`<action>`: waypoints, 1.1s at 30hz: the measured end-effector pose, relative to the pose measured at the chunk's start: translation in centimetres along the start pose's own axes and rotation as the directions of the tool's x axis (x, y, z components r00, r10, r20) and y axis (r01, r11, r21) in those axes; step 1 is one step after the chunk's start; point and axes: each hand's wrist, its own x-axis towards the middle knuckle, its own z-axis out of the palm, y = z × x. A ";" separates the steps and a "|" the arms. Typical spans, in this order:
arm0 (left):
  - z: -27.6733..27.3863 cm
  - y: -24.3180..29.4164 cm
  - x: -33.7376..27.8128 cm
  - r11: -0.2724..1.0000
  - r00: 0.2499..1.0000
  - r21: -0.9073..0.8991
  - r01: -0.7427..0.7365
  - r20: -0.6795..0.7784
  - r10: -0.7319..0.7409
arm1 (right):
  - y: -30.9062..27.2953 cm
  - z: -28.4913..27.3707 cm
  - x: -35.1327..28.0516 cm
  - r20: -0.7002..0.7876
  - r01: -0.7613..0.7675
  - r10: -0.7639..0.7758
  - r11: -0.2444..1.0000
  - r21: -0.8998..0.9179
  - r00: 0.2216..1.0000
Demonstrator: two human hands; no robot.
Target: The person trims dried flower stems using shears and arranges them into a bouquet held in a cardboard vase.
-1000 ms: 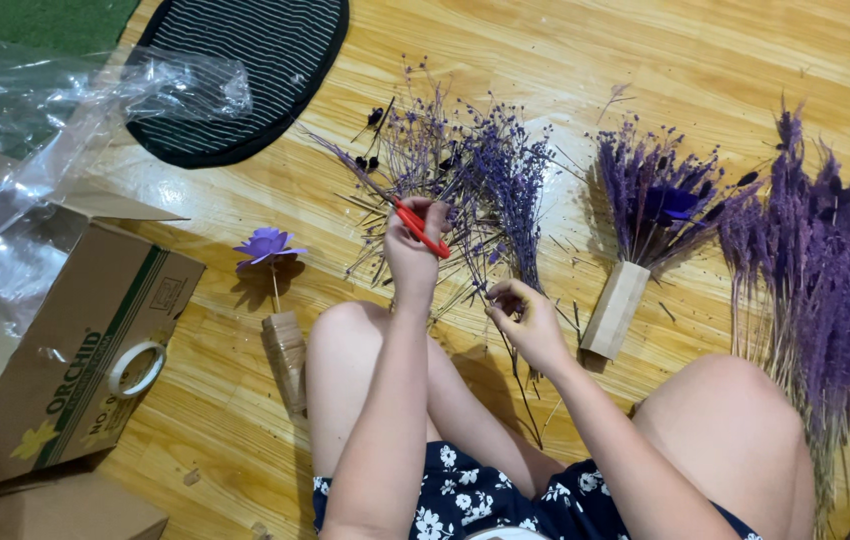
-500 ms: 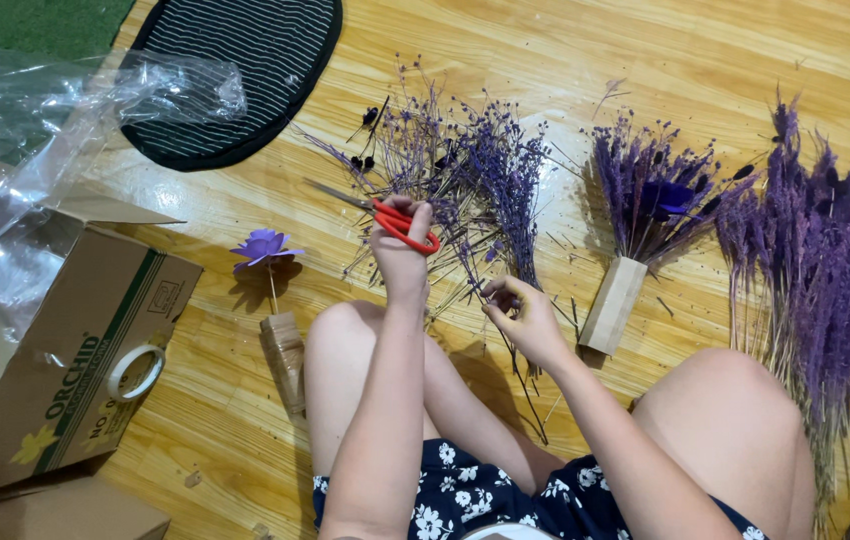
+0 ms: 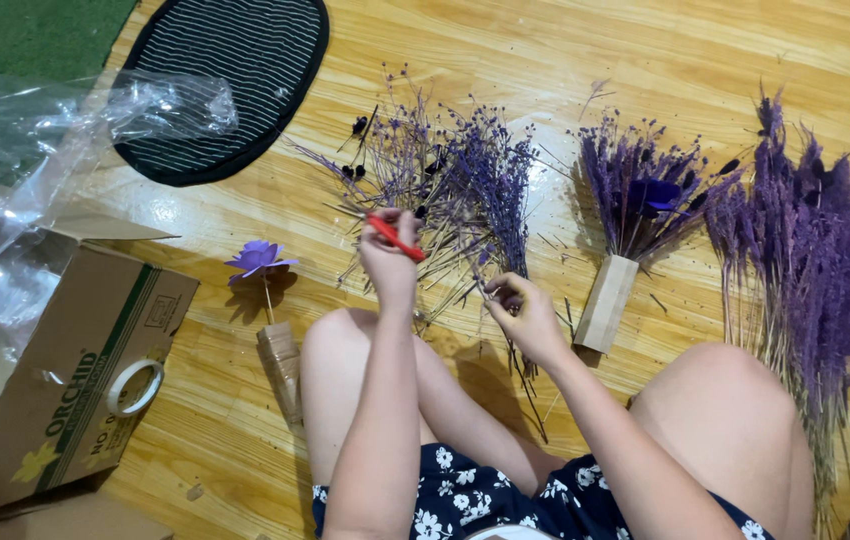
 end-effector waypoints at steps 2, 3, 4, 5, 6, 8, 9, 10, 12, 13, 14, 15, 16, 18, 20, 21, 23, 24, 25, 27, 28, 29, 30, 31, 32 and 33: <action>0.5 -0.5 -0.1 1.000 0.999 0.016 -0.003 0.051 0.002 | 0.5 -0.1 0.0 -0.008 -0.004 0.004 1.000 -0.009 1.000; 0.8 -0.8 -0.2 0.999 0.995 0.033 -0.003 0.101 -0.001 | 0.8 -0.2 -0.1 -0.016 -0.011 0.011 1.000 -0.019 1.000; 1.0 -1.2 -0.5 1.000 0.995 0.031 -0.002 0.103 -0.001 | 0.9 -0.2 0.0 -0.018 -0.011 0.011 1.000 -0.020 1.000; 1.1 -1.6 -0.8 0.998 0.990 0.056 0.028 0.139 -0.036 | 0.9 -0.1 0.1 -0.024 -0.003 0.003 0.999 -0.036 1.000; 1.0 -1.9 -1.0 0.995 0.983 0.084 0.057 0.170 -0.070 | 0.9 0.1 0.2 -0.024 0.005 -0.006 0.999 -0.051 1.000; 1.4 -1.3 -1.6 0.989 0.981 0.136 0.055 0.179 -0.079 | 0.5 0.4 0.0 -0.028 0.030 -0.032 0.998 -0.058 0.999; 1.5 -0.9 -1.9 0.981 0.978 0.186 0.052 0.190 -0.087 | 0.3 0.5 -0.1 -0.035 0.056 -0.058 0.996 -0.066 0.998; 1.5 -1.1 -2.0 0.981 0.978 0.186 0.052 0.188 -0.088 | 0.5 0.7 -0.1 -0.033 0.056 -0.058 0.996 -0.066 0.998; 1.5 -1.5 -2.0 0.966 0.984 0.257 0.031 0.161 -0.074 | 1.0 0.9 -0.1 -0.040 0.102 -0.107 0.989 -0.105 0.993; 1.5 -1.6 -1.9 0.966 0.984 0.257 0.032 0.160 -0.075 | 1.2 1.0 0.0 -0.039 0.102 -0.106 0.989 -0.105 0.994; 1.5 -1.7 -1.9 0.960 0.988 0.281 0.011 0.143 -0.054 | 1.4 1.1 -0.1 -0.035 0.105 -0.110 0.987 -0.118 0.993; 1.5 -1.8 -1.8 0.952 0.991 0.306 -0.009 0.127 -0.032 | 1.6 1.2 -0.1 -0.030 0.108 -0.113 0.985 -0.131 0.993; 1.5 -1.8 -1.8 0.952 0.991 0.306 -0.007 0.126 -0.033 | 1.8 1.2 0.0 -0.030 0.107 -0.112 0.986 -0.131 0.993; 1.5 -1.9 -1.8 0.962 0.994 0.274 -0.003 0.103 -0.026 | 2.2 1.3 0.2 -0.025 0.113 -0.118 0.981 -0.155 0.993; 1.4 -1.5 -2.0 0.972 0.996 0.236 0.004 0.089 -0.026 | 1.9 1.2 0.2 -0.015 0.102 -0.106 0.983 -0.153 0.994; 1.3 -1.3 -2.0 0.980 0.997 0.196 0.009 0.076 -0.025 | 1.7 1.1 0.2 -0.006 0.092 -0.094 0.984 -0.150 0.996; 1.2 -1.5 -1.7 0.985 0.998 0.175 -0.010 0.064 -0.002 | 1.5 1.2 0.1 -0.002 0.088 -0.089 0.985 -0.148 0.996; 1.3 -1.6 -1.5 0.988 0.998 0.153 -0.030 0.057 0.021 | 1.5 1.1 0.1 -0.001 0.084 -0.085 0.986 -0.145 0.996; 1.4 -1.2 -1.7 0.988 0.998 0.153 -0.029 0.057 0.021 | 1.5 1.1 0.2 -0.001 0.083 -0.084 0.986 -0.145 0.996; 1.8 -0.6 -2.0 0.985 0.995 0.164 -0.058 0.091 0.043 | 1.6 1.0 0.4 -0.009 0.098 -0.101 0.983 -0.152 0.995; 1.8 -0.5 -2.0 0.985 0.995 0.164 -0.058 0.093 0.044 | 1.1 0.9 0.0 -0.010 0.098 -0.101 0.984 -0.151 0.995; 1.8 -0.5 -2.0 0.993 0.994 0.113 -0.040 0.106 0.027 | 0.5 0.8 -0.3 -0.021 0.054 -0.057 0.992 -0.110 0.998; 1.9 -0.4 -2.1 0.998 0.992 0.062 -0.019 0.123 0.011 | 0.0 0.6 -0.7 -0.031 0.010 -0.012 0.998 -0.068 0.999; 1.5 -1.3 -1.7 0.998 0.992 0.062 -0.019 0.126 0.011 | 0.8 -0.1 -0.1 -0.035 0.009 -0.012 0.998 -0.067 0.999; 1.2 -2.3 -1.3 0.996 0.986 0.087 -0.029 0.164 0.014 | 1.6 -0.8 0.4 -0.057 -0.017 0.019 0.999 0.046 0.998; 0.9 -3.2 -1.0 0.993 0.979 0.112 -0.039 0.202 0.016 | 2.5 -1.6 0.8 -0.076 -0.039 0.052 0.987 0.158 0.996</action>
